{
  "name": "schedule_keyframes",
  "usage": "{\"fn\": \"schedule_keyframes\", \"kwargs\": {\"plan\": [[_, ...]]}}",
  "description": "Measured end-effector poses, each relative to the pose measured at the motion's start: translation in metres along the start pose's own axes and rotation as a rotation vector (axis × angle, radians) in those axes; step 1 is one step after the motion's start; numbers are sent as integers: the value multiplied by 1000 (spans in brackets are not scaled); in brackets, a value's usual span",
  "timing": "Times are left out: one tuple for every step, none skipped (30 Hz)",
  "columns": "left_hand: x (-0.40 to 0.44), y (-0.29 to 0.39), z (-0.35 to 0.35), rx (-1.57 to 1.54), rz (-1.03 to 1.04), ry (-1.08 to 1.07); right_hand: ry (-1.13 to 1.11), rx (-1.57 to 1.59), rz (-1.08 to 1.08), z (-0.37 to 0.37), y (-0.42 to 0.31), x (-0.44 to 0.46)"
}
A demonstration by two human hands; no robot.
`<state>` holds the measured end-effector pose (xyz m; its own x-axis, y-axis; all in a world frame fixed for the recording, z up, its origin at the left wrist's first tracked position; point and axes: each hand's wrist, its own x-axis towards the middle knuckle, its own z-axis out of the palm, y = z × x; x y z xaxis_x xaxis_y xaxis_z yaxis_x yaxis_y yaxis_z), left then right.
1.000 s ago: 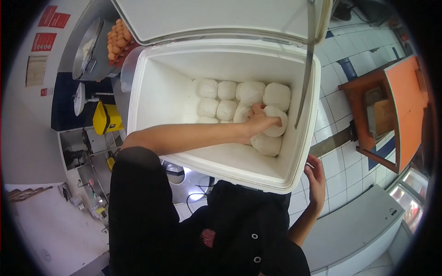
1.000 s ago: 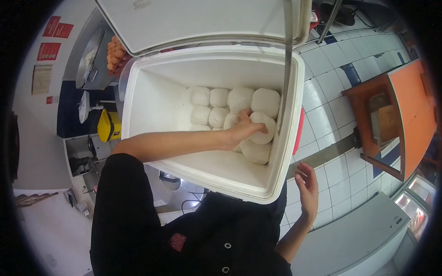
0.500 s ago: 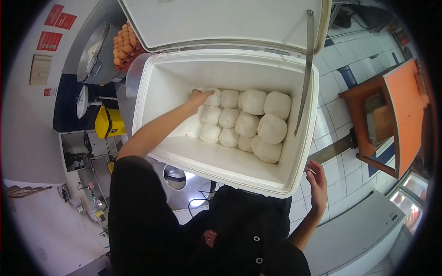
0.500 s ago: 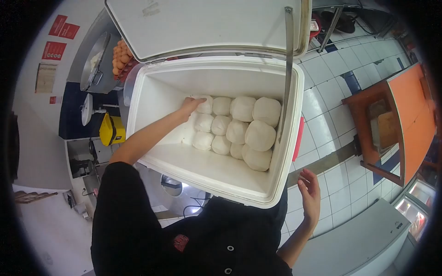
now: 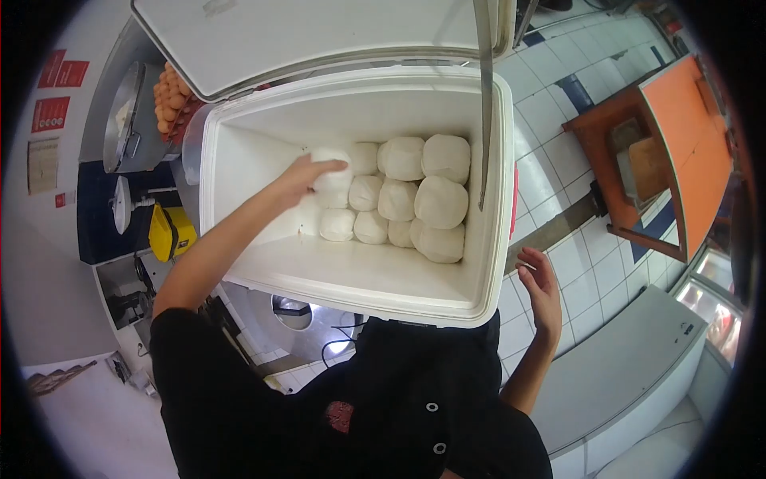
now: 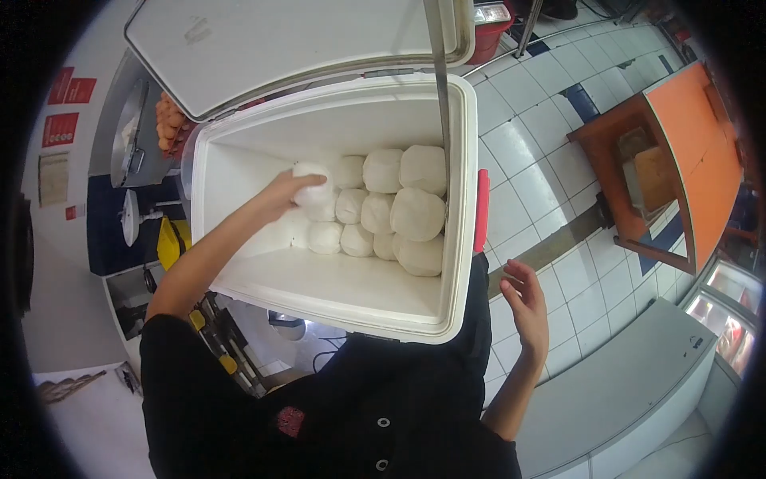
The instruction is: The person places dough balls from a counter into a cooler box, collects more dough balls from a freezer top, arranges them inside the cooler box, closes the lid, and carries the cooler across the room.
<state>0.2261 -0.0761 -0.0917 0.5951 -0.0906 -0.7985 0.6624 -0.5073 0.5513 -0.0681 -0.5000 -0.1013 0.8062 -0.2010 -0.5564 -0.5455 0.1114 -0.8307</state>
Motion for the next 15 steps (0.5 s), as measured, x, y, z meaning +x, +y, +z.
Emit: {"fn": "schedule_keyframes", "kwargs": {"plan": [[-22, 7, 16, -77, -52, -116, 1, 0, 4, 1, 0, 3], [-45, 13, 37, -123, -73, -250, -19, 9, 6, 2, -1, 6], [-64, 18, 60, -172, -92, -380, -43, 16, 6, 4, -2, 9], [-76, 21, 81, -242, -141, -515, -56, 11, 8, 6, -2, 12], [-77, 14, 102, -222, -168, -534, -74, 11, -2, 8, -3, 15], [-87, 21, 123, -196, -119, -594, -89, 10, -13, 9, -3, 17], [-97, 28, 141, -168, -70, -657, -95, 5, -11, 10, -4, 17], [-92, 22, 154, -172, -69, -657, -95, -3, -21, 11, -6, 16], [-84, 11, 167, -139, -59, -709, -93, -9, -29, 11, -7, 15], [-83, 11, 175, -101, -51, -762, -90, -6, -25, 10, -5, 13], [-85, 11, 180, -94, -55, -763, -77, 14, -15, 8, -3, 11], [-93, 22, 182, -9, -165, -692, -66, 34, -6, 7, -1, 9], [-97, 29, 184, 76, -272, -617, -66, 41, -8, 5, 4, 10], [-95, 30, 186, 78, -274, -613, -54, 48, -14, 1, 13, 10], [-95, 29, 190, 147, -256, -559, -45, 51, -16, 1, 16, 9]]}}
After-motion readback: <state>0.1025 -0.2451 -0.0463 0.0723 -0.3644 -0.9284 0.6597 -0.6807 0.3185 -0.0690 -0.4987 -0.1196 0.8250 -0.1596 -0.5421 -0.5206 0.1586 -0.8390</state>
